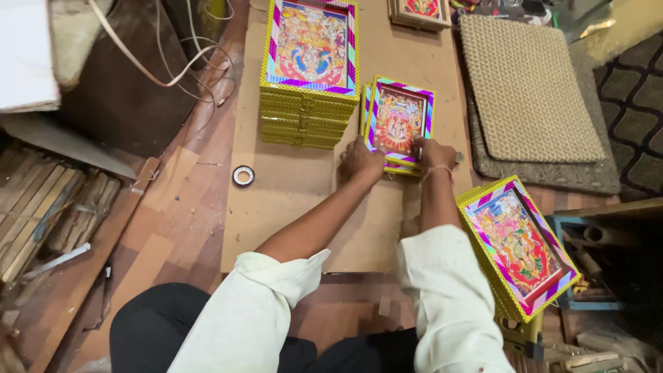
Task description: The person sits on the floor and wraps small decorative frames with clear adhesive tape. They tear off pieces of tape, apply them to the edges of each frame, and stack the finished frames into piles.
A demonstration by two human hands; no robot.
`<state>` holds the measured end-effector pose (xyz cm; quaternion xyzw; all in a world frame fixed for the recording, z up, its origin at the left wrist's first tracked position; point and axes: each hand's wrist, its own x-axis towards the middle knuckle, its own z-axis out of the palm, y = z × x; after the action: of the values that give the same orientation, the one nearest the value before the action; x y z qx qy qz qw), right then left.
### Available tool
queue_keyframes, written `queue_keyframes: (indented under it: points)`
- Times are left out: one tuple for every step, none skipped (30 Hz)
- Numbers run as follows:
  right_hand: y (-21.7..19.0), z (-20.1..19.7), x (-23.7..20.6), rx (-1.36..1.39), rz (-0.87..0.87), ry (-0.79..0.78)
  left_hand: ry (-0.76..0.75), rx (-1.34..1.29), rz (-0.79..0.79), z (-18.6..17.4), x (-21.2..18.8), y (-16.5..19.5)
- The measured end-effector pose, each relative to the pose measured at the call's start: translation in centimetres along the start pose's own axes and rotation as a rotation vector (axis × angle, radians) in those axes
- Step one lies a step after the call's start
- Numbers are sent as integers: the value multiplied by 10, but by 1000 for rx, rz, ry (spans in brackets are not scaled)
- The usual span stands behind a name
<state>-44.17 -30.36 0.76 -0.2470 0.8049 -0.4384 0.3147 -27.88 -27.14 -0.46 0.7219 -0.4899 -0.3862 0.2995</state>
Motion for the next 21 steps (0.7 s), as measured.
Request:
queue_keyframes:
  points:
    - [4, -5, -3, 19, -33, -50, 33, -7, -19, -4, -4, -3]
    - [5, -11, -6, 39, -68, -100, 68, -14, -36, -8, -8, -6]
    - [5, -16, -11, 103, -60, -124, 31, -91, -66, -11, -10, -10]
    - [3, -24, -17, 167, -55, -148, -5, -170, -94, -14, -13, -14]
    - [1, -33, -26, 231, -46, -171, -45, -247, -122, -13, -19, -18]
    - [0, -40, -37, 164, -99, -119, -56, -446, -120, -9, -28, -21]
    - [-6, -44, -48, 101, -155, -68, -65, -646, -110, -5, -36, -23]
    - [-12, -49, -61, 42, -213, -18, -74, -845, -97, -3, -43, -25]
    - [-16, -58, -74, 26, -315, 31, -136, -933, -97, -2, -53, -30]
    - [-17, -68, -90, 8, -414, 79, -199, -1019, -101, -1, -65, -38]
    - [-16, -76, -107, -11, -510, 126, -262, -1102, -108, -1, -76, -46]
    - [-9, -88, -128, -15, -598, 132, -364, -1105, -161, -1, -93, -59]
    - [0, -100, -149, -18, -682, 137, -466, -1104, -218, -5, -113, -75]
    - [4, -111, -167, -12, -776, 148, -570, -1102, -259, -10, -126, -85]
    - [9, -118, -186, 15, -769, 165, -618, -1101, -262, -16, -137, -93]
    - [20, -123, -208, 34, -755, 175, -663, -1100, -276, -21, -152, -105]
    - [29, -124, -228, 55, -737, 187, -709, -1094, -293, -28, -163, -116]
    - [36, -123, -244, 109, -722, 101, -737, -1063, -300, -35, -169, -124]
    - [40, -121, -258, 167, -708, 12, -761, -1031, -305, -44, -172, -132]
    - [43, -118, -270, 225, -696, -76, -784, -1000, -307, -54, -173, -139]
    - [46, -114, -279, 219, -706, -125, -621, -870, -152, -66, -173, -147]
